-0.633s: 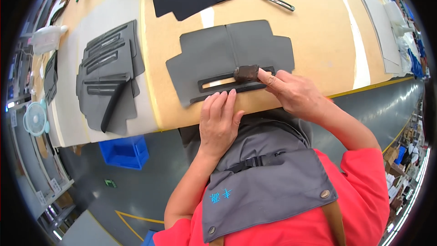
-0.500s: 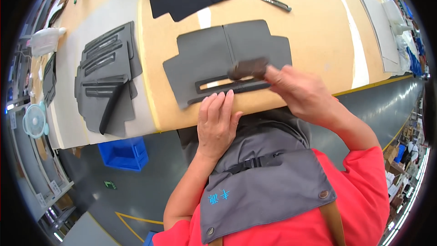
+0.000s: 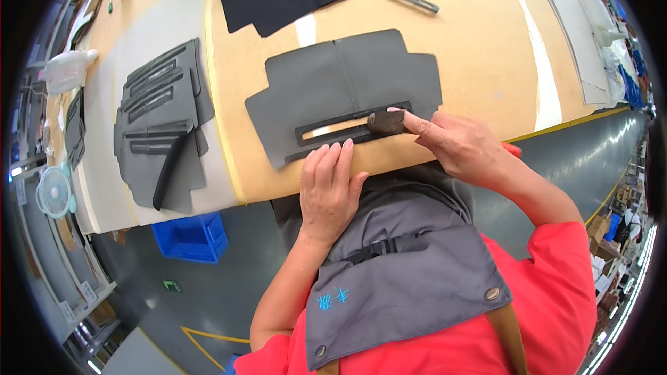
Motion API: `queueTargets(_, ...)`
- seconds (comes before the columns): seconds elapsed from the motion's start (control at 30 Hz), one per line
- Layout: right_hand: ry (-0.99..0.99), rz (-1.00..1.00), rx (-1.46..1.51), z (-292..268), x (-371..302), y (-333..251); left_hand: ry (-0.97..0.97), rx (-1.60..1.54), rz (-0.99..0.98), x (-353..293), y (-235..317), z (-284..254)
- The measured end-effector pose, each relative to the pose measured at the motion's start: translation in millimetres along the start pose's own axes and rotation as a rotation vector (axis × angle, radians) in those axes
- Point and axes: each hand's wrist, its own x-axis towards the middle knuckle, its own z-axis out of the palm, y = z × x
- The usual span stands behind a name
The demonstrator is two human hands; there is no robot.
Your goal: Assembling and finishing leather components by hand, using scissors, adhesive, and a hammer.
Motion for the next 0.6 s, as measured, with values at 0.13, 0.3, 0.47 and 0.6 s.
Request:
queueTargets(0.13,0.255,-0.018,0.22,-1,0,-6,-0.01,0.016,0.007,-5,1,-3)
queueTargets(0.3,-0.083,0.048,0.053,12,2,1,-0.013,0.021,0.004,-4,-1,0)
queueTargets(0.47,0.331,0.005,0.167,-11,-25,14,-0.023,0.028,0.001,-4,4,-3)
queueTargets(0.6,0.003,0.143,-0.017,-6,-28,22,-0.013,0.029,0.008,-4,-1,1)
